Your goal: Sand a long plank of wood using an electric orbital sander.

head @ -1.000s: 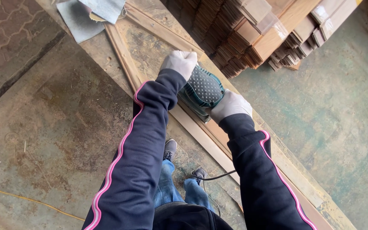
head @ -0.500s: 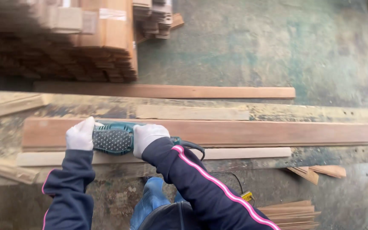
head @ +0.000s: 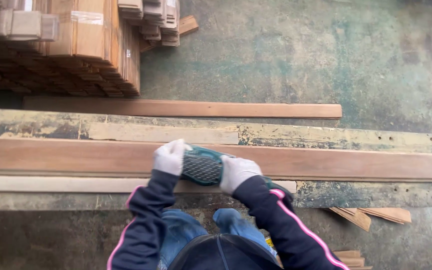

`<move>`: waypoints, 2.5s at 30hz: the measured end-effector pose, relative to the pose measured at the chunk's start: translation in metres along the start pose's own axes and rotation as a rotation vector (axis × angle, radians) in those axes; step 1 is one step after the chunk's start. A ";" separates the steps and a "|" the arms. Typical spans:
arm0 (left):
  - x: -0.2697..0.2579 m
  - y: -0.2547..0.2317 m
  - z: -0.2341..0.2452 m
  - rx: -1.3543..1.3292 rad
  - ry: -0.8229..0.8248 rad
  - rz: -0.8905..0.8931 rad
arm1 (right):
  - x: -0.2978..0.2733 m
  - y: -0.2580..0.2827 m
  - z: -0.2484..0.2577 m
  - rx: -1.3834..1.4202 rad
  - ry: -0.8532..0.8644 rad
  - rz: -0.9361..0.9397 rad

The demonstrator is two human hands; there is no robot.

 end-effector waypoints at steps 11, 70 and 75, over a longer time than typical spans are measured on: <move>-0.024 -0.090 -0.211 0.189 0.173 0.370 | -0.002 -0.233 0.014 -0.320 0.064 -0.233; 0.045 0.080 0.181 0.232 -0.297 0.372 | 0.077 0.214 -0.004 -0.409 0.092 0.056; 0.050 0.111 0.203 0.481 -0.282 0.069 | 0.082 0.231 -0.010 -0.302 0.102 0.129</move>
Point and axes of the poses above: each hand's wrist, its own x-axis towards the middle knuckle, its own z-axis out of the back of the hand, y = z × x, the point moved 3 cm from there along x, towards the middle knuckle, and after that the axes turned 3 degrees about -z, right-handed, at the moved point
